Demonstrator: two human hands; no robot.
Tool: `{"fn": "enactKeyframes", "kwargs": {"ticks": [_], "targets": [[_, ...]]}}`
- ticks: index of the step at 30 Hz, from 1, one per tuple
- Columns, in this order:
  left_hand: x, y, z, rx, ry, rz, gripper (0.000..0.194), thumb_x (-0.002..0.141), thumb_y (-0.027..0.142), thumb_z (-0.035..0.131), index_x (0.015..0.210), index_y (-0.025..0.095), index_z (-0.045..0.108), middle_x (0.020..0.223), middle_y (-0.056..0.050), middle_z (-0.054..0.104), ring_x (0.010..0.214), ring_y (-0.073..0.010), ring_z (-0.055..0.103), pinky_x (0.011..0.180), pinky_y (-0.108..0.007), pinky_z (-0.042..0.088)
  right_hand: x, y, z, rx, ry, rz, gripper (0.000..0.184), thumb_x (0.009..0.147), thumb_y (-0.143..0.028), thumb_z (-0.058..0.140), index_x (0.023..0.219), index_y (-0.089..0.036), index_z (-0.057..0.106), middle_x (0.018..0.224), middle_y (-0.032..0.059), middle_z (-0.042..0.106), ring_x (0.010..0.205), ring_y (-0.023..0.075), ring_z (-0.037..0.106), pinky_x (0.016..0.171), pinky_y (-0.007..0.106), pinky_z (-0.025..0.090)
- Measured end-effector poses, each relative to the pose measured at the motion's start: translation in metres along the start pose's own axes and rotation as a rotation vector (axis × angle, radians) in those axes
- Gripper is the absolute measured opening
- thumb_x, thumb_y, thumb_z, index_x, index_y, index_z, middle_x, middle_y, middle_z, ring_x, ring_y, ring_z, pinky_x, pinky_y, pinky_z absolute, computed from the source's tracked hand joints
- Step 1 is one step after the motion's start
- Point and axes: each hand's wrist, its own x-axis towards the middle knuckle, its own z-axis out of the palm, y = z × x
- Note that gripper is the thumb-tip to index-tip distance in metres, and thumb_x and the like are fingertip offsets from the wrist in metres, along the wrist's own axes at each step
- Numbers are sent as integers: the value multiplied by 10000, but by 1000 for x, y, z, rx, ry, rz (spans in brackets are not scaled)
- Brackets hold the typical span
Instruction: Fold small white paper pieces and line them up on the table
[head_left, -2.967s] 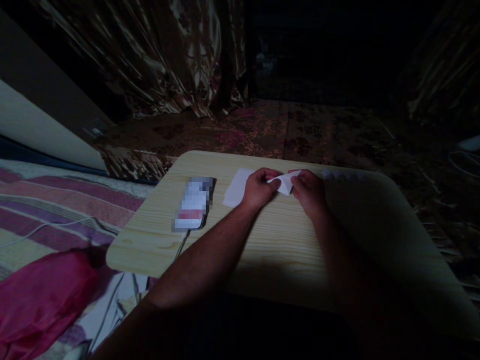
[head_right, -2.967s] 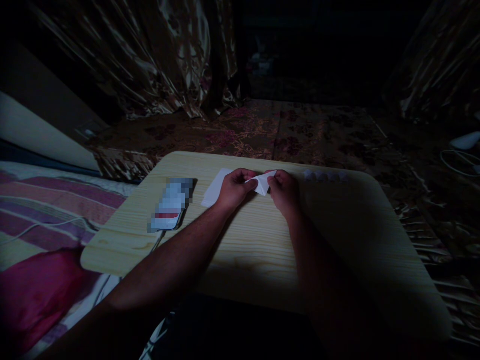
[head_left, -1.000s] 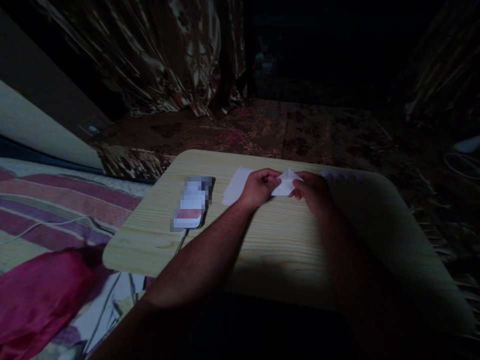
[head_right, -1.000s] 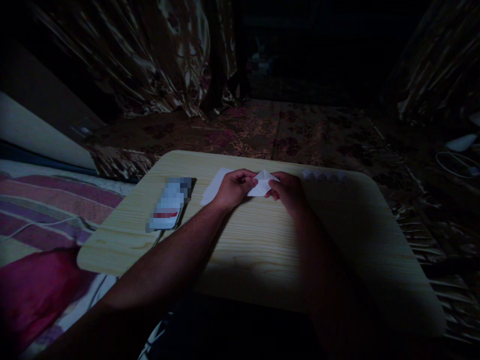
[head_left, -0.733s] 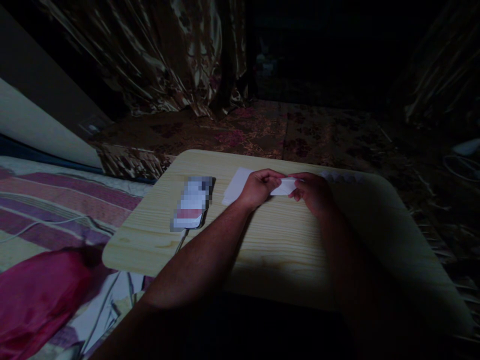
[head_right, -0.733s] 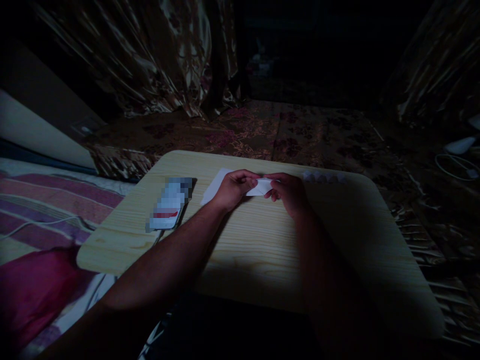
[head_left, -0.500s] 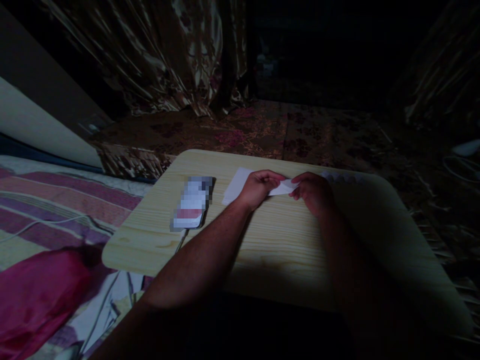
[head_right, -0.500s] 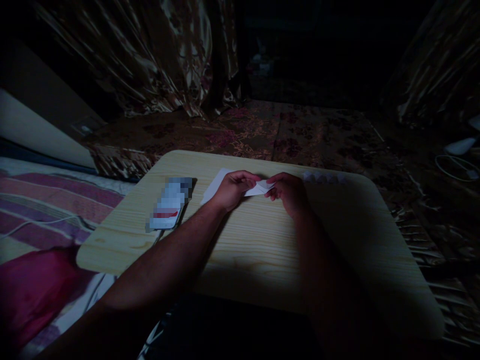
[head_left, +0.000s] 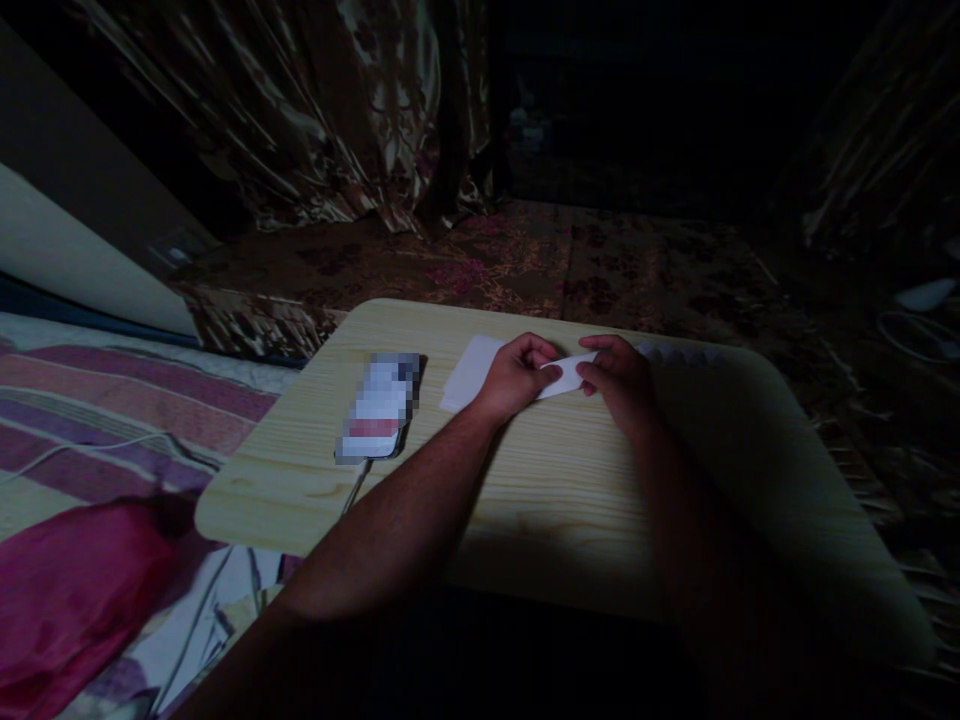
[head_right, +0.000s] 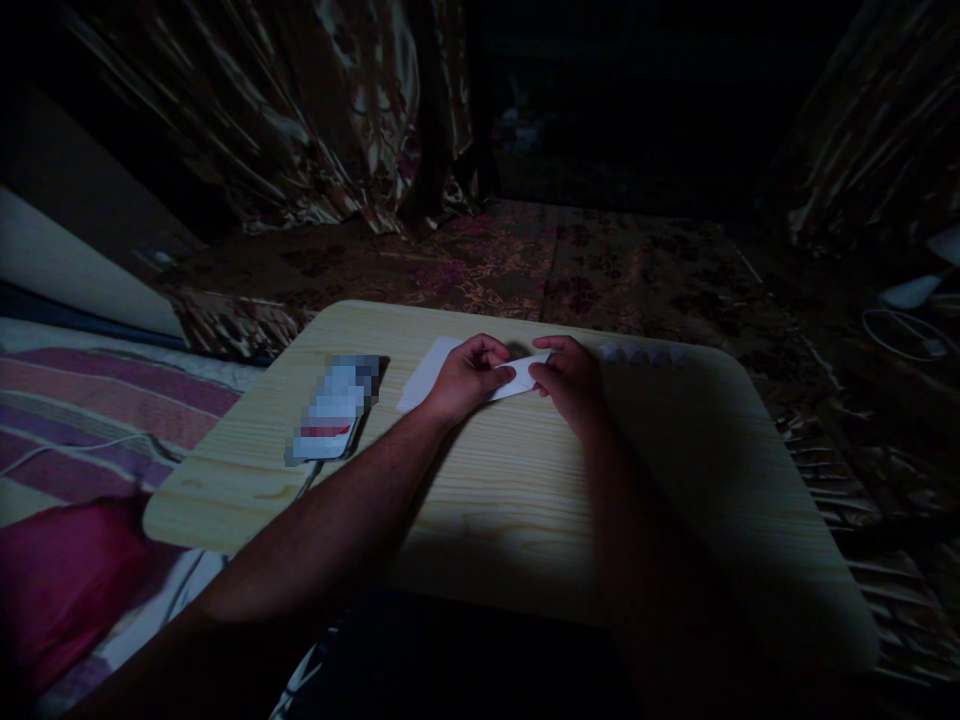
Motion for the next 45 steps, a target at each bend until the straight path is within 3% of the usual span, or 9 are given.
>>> {"fn": "enactKeyframes", "kwargs": {"ticks": [4,15,23,45], "targets": [[0,-1,1,47,-34,-2,362,627,248,776,949,148,643,673,15,630,534,-76,518,506,-201,374,3,7,3,-24,16,-3,409,657,-281,649,1049,-177,591,541,-63,571,488,121,533,498,248,435],[-2,-1,4,85,-7,-16,269,626,238,766,858,127,685,754,-35,685,608,-107,578,557,-221,427,1,7,5,-68,28,-19,400,657,-283,644,1037,-159,627,546,-51,571,479,119,516,494,254,419],[-3,-1,5,67,-28,28,253,625,239,774,835,129,686,737,-31,677,599,-97,557,550,-212,413,3,13,2,-71,8,68,227,676,-368,673,772,-165,638,504,-29,573,465,118,507,475,242,375],[-5,0,8,113,-36,62,253,633,264,767,826,137,665,658,18,585,556,-71,495,523,-196,377,1,5,4,-209,53,48,191,672,-339,649,770,-177,667,484,-24,577,468,141,520,455,247,344]]}}
